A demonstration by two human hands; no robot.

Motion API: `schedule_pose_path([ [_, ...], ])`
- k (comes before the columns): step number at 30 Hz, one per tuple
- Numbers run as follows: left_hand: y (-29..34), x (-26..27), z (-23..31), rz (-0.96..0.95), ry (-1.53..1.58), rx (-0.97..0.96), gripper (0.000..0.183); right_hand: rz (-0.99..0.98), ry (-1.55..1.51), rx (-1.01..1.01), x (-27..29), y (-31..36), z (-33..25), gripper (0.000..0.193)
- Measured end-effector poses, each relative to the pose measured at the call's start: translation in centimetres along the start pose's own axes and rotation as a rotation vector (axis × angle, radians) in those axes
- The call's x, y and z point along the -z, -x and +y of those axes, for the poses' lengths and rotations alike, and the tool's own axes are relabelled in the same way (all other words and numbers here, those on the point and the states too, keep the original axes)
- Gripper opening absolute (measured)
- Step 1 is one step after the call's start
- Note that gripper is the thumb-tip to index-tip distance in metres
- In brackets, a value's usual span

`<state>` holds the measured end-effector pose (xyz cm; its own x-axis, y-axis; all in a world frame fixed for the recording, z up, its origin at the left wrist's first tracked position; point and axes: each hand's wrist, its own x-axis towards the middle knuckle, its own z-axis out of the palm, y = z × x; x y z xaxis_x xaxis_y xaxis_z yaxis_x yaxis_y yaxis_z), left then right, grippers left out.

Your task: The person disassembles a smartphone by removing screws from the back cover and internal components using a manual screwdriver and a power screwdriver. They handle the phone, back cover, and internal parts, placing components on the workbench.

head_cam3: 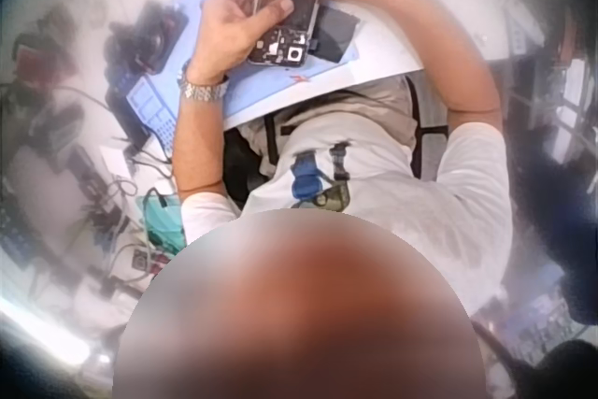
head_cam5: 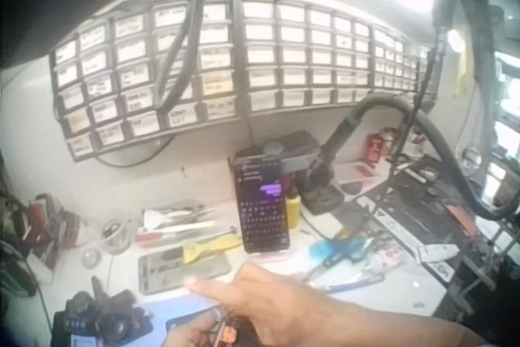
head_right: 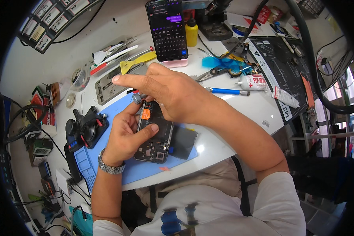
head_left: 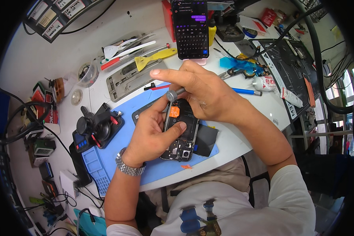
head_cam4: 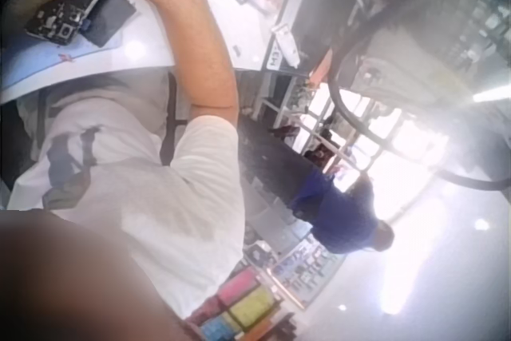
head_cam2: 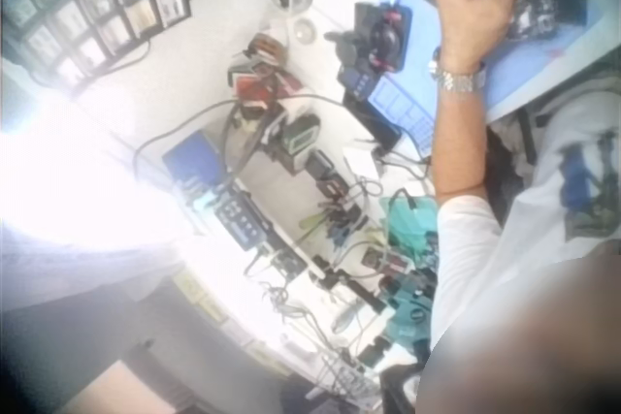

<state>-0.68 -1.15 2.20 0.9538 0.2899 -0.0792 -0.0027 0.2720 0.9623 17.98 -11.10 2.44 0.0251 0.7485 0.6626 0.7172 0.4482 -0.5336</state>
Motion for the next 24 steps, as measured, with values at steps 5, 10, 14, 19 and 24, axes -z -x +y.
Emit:
schedule_pose_path([
  [5, -0.03, 0.24, 0.00, -0.056, 0.044, 0.024, 0.071, -0.007, 0.102, 0.036, -0.10, 0.21, 0.35, 0.087],
  [10, 0.20, 0.46, 0.12, -0.051, -0.011, 0.085, 0.066, -0.047, 0.190, 0.126, -0.52, 0.17, 0.32, 0.073],
  [14, 0.13, 0.15, -0.07, -0.031, 0.023, 0.031, 0.064, -0.069, 0.164, -0.013, -0.57, 0.35, -0.07, 0.066],
  [19, -0.02, -0.25, -0.09, -0.062, 0.046, -0.005, 0.072, 0.054, 0.077, -0.094, -0.23, 0.22, 0.03, 0.064],
  [24, -0.02, -0.18, 0.24, -0.068, 0.054, 0.010, 0.074, 0.171, 0.003, -0.233, -0.16, 0.13, -0.05, 0.049],
])
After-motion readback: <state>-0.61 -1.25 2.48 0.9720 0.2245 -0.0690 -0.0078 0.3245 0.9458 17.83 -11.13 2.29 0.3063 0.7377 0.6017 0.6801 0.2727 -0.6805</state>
